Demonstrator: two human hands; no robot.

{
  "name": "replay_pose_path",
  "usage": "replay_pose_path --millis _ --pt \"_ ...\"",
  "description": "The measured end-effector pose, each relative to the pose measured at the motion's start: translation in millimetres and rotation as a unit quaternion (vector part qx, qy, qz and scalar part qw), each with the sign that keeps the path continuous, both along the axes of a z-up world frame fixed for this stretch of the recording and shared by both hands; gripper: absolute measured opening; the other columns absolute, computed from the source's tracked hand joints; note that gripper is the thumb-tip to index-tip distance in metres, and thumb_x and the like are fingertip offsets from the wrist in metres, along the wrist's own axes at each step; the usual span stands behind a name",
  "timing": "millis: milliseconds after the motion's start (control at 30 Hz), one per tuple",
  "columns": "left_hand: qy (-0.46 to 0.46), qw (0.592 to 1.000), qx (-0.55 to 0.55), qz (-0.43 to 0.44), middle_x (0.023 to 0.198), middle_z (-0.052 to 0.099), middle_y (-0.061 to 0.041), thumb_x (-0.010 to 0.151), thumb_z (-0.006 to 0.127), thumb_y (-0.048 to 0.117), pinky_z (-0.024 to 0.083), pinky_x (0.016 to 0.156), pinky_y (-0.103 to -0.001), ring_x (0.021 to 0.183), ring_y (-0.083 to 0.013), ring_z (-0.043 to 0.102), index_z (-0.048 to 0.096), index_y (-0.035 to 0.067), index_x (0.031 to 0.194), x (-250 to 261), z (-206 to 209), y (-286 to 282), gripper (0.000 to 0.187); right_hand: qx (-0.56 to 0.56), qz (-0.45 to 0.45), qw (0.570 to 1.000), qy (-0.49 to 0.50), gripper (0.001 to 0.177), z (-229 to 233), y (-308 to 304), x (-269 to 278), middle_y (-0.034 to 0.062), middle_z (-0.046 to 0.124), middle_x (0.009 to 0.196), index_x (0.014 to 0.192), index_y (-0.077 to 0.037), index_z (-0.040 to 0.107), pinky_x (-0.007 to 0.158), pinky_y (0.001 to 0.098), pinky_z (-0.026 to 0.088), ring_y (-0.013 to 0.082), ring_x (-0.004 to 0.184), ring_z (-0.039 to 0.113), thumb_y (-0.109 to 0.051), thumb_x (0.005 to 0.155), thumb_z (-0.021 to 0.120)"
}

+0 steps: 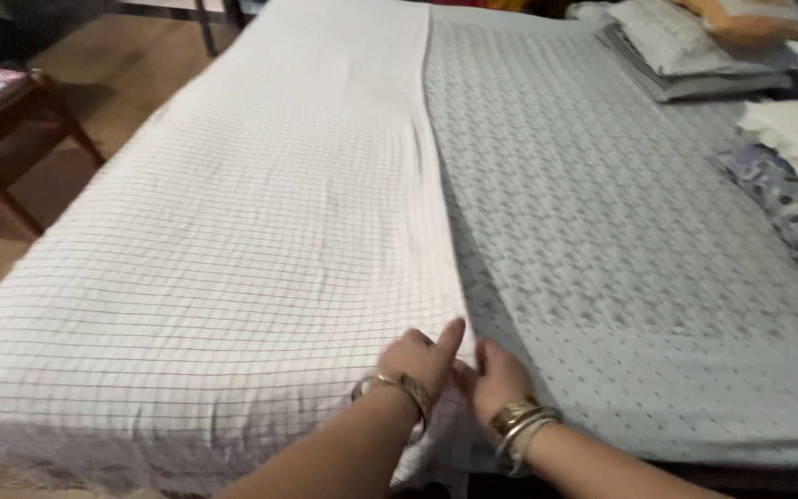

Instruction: The person spreads a checkered sheet over a mattress, tucks the edges under, and smooths the surface. They then adjust a stack of pillows at the head of the bed.

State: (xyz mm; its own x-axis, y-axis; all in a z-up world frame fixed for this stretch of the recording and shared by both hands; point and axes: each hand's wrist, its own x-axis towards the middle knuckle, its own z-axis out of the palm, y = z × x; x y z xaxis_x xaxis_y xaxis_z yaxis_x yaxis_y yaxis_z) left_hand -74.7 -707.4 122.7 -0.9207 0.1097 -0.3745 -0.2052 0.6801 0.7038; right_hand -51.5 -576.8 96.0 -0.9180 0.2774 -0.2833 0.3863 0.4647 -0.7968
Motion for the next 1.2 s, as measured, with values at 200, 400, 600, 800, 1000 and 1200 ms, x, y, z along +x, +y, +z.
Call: replay_pose_path --millis 200,400,600,800,1000,1200 --pt "-0.061 0.990 -0.075 0.101 0.132 0.067 -0.017 0.096 0.050 0.036 0.054 0.101 -0.044 0.117 -0.0299 0.068 0.070 0.011 0.127 -23.6 61.6 -9.3 0.044 0.183 0.153 0.969 0.056 0.032 38.5 -33.9 26.5 0.0137 0.075 0.085 0.098 -0.011 0.071 0.073 0.0414 0.055 0.0309 0.081 0.070 -0.037 0.080 0.072" --pt "0.005 0.942 0.086 0.324 0.120 0.071 -0.026 0.101 0.039 0.032 0.056 0.095 -0.046 0.106 -0.0349 0.073 0.069 0.000 0.120 -26.2 78.6 -43.2 0.048 0.052 0.100 0.993 0.045 0.032 40.1 -37.0 26.9 0.0171 0.077 0.092 0.105 -0.009 0.069 0.078 0.0442 0.057 0.0337 0.086 0.075 -0.033 0.083 0.065" --pt "0.046 0.986 0.040 0.154 0.114 0.073 -0.019 0.098 0.047 0.039 0.051 0.097 -0.044 0.107 -0.0342 0.069 0.074 0.006 0.113 -29.2 16.3 -2.3 0.045 0.069 0.022 0.995 0.071 0.038 -38.0 21.5 51.8 0.0193 0.075 0.103 0.123 -0.011 0.058 0.081 0.0479 0.056 0.0380 0.093 0.073 -0.033 0.091 0.057" --pt "-0.134 0.987 -0.039 -0.079 0.139 0.061 -0.014 0.098 0.053 0.033 0.050 0.106 -0.041 0.124 -0.0309 0.062 0.059 0.018 0.140 10.9 -41.9 5.8 0.045 0.163 0.133 0.957 -0.200 0.041 -89.8 89.2 83.5 0.0167 0.074 0.116 0.125 -0.008 0.064 0.098 0.0394 0.053 0.0302 0.109 0.071 -0.037 0.096 0.062" --pt "-0.247 0.966 -0.060 0.049 0.143 0.057 -0.020 0.096 0.061 0.056 0.050 0.108 -0.043 0.131 -0.0322 0.057 0.053 0.002 0.144 33.8 -54.6 -39.7 0.073 0.025 0.214 0.943 -0.253 0.038 -67.3 63.5 76.6 0.0052 0.079 0.111 0.124 -0.011 0.066 0.089 0.0344 0.057 0.0183 0.099 0.076 -0.035 0.094 0.061" --pt "-0.239 0.964 0.057 0.099 0.128 0.075 -0.022 0.086 0.061 0.037 0.061 0.097 -0.044 0.117 -0.0333 0.075 0.064 0.002 0.131 19.5 -49.1 -52.1 0.057 -0.241 0.336 0.902 -0.121 0.032 -43.6 -42.8 55.4 0.0118 0.075 0.107 0.122 -0.001 0.068 0.082 0.0355 0.058 0.0183 0.091 0.069 -0.016 0.094 0.069"
